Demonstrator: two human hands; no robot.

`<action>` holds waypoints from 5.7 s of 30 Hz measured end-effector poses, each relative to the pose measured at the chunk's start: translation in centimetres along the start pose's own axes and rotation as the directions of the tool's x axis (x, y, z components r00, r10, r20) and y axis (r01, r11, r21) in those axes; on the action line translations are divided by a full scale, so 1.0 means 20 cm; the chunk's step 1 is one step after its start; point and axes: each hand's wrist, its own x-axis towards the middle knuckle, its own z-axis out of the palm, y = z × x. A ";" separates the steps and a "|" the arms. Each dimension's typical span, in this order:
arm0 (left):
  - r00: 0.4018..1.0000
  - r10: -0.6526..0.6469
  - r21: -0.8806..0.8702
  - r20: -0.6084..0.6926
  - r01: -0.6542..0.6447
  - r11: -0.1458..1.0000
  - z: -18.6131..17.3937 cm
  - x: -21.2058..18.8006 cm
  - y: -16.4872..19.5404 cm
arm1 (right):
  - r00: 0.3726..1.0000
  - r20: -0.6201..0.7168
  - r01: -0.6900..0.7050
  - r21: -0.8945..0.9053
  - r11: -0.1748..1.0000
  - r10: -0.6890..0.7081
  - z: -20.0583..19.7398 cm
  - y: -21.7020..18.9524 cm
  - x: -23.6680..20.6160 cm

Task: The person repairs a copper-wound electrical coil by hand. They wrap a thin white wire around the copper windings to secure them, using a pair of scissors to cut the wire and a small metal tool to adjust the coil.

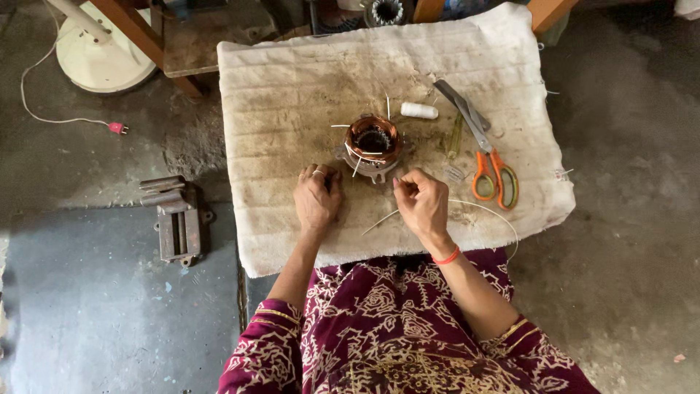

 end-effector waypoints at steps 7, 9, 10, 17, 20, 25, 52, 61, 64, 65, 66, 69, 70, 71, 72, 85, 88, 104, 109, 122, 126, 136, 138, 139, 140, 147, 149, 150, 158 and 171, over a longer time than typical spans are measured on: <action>1.000 0.014 -0.004 -0.015 -0.014 1.000 0.00 0.00 -0.01 | 0.998 -0.050 0.043 0.064 0.997 -0.040 -0.17 0.08 -0.09; 1.000 0.011 -0.013 -0.016 -0.011 1.000 0.00 0.00 -0.01 | 0.994 -0.097 0.053 0.052 0.997 -0.048 -0.24 0.15 -0.05; 1.000 0.009 -0.019 -0.015 -0.009 1.000 0.00 0.00 -0.01 | 0.994 -0.112 0.026 0.070 0.997 -0.018 -0.26 0.19 -0.03; 1.000 0.003 -0.037 -0.023 -0.003 0.999 0.00 -0.01 -0.01 | 0.988 -0.138 -0.068 0.054 0.996 0.075 -0.20 0.38 0.18; 0.999 -0.008 -0.067 -0.043 0.005 0.998 0.00 -0.02 -0.01 | 0.987 -0.150 0.038 -0.164 0.986 -0.063 -0.13 0.38 0.19; 0.998 -0.050 -0.071 -0.031 0.048 0.996 0.01 -0.02 -0.01 | 0.985 -0.130 0.087 -0.205 0.975 -0.115 -0.11 0.35 0.17; 0.998 0.006 -0.026 -0.058 -0.008 1.000 -0.02 -0.09 0.07 | 0.978 0.132 0.190 -0.227 0.955 -0.163 0.01 0.29 0.56; 0.998 0.037 -0.005 -0.048 -0.037 0.999 -0.02 -0.09 0.06 | 0.998 0.044 0.052 -0.079 0.996 -0.048 0.00 0.29 0.51; 0.998 0.036 -0.005 -0.046 -0.036 0.999 -0.02 -0.10 0.06 | 0.999 -0.044 0.033 0.187 0.982 -0.025 -0.09 0.30 0.46; 0.998 0.036 -0.011 -0.053 -0.036 0.999 -0.02 -0.09 0.06 | 0.998 -0.018 -0.044 0.339 0.940 0.053 -0.13 0.30 0.41; 0.998 0.035 -0.014 -0.060 -0.036 0.999 -0.02 -0.09 0.06 | 0.992 0.021 -0.122 0.482 0.868 0.128 -0.15 0.30 0.36; 0.998 0.031 0.012 -0.051 -0.030 0.999 -0.02 -0.09 0.05 | 0.994 0.022 -0.101 0.588 0.802 0.109 -0.22 0.27 0.15; 0.999 0.030 0.024 -0.041 -0.029 0.999 -0.02 -0.09 0.05 | 0.993 0.026 -0.105 0.616 0.781 0.114 -0.22 0.25 0.09; 0.999 0.030 0.027 -0.038 -0.029 0.999 -0.02 -0.09 0.05 | 0.993 0.027 -0.108 0.644 0.758 0.118 -0.22 0.24 0.04; 0.999 0.029 0.029 -0.034 -0.028 0.999 -0.02 -0.09 0.05 | 0.992 0.029 -0.110 0.671 0.733 0.122 -0.21 0.22 -0.01; 1.000 0.003 0.063 -0.027 -0.001 0.998 0.01 -0.09 0.02 | 0.977 -0.070 -0.115 0.617 0.779 0.200 -0.08 0.10 -0.14; 1.000 -0.015 0.094 0.019 0.013 0.996 0.01 -0.09 0.01 | 0.989 -0.107 -0.014 0.636 0.771 0.106 -0.06 0.10 -0.12; 0.999 -0.028 0.098 0.027 0.025 0.995 -0.01 -0.08 0.03 | 0.972 -0.108 -0.116 0.543 0.832 0.206 -0.05 0.05 -0.14; 1.000 -0.021 0.081 0.012 0.020 0.997 -0.02 -0.09 0.04 | 0.975 -0.105 -0.109 0.545 0.831 0.197 -0.05 0.05 -0.14; 0.999 -0.036 0.110 0.039 0.031 0.993 0.00 -0.08 0.02 | 0.979 -0.104 -0.093 0.527 0.845 0.173 -0.05 0.03 -0.14; 0.998 -0.042 0.096 0.042 0.038 0.995 -0.01 -0.08 0.02 | 0.978 -0.097 -0.106 0.534 0.839 0.186 -0.05 0.02 -0.13; 0.999 -0.034 0.081 0.025 0.032 0.996 -0.01 -0.08 0.04 | 0.979 -0.102 -0.095 0.538 0.838 0.177 -0.05 0.02 -0.13; 1.000 -0.021 0.088 0.013 0.020 0.996 -0.01 -0.08 0.04 | 0.977 -0.093 -0.115 0.528 0.841 0.192 -0.05 0.02 -0.14; 1.000 -0.014 0.092 0.007 0.014 0.996 -0.01 -0.08 0.03 | 0.975 -0.096 -0.119 0.528 0.841 0.198 -0.05 0.02 -0.14; 1.000 -0.019 0.089 0.009 0.018 0.996 -0.01 -0.08 0.03 | 0.974 -0.100 -0.122 0.528 0.840 0.204 -0.05 0.02 -0.14; 0.999 -0.031 0.101 0.037 0.028 0.995 0.01 -0.09 0.01 | 0.985 -0.103 -0.059 0.565 0.823 0.141 -0.05 0.02 -0.13; 0.998 -0.035 0.112 0.046 0.029 0.993 0.01 -0.09 0.01 | 0.981 -0.103 -0.077 0.561 0.824 0.162 -0.05 0.01 -0.13; 0.998 -0.036 0.113 0.045 0.031 0.993 0.01 -0.09 0.01 | 0.979 -0.103 -0.087 0.559 0.824 0.173 -0.05 0.01 -0.13; 0.999 -0.033 0.094 0.026 0.030 0.995 0.00 -0.09 0.02 | 0.979 -0.104 -0.095 0.519 0.850 0.173 -0.05 0.02 -0.14; 1.000 -0.014 0.049 -0.001 0.014 0.999 -0.03 -0.08 0.05 | 0.977 -0.102 -0.104 0.539 0.836 0.187 -0.04 0.02 -0.14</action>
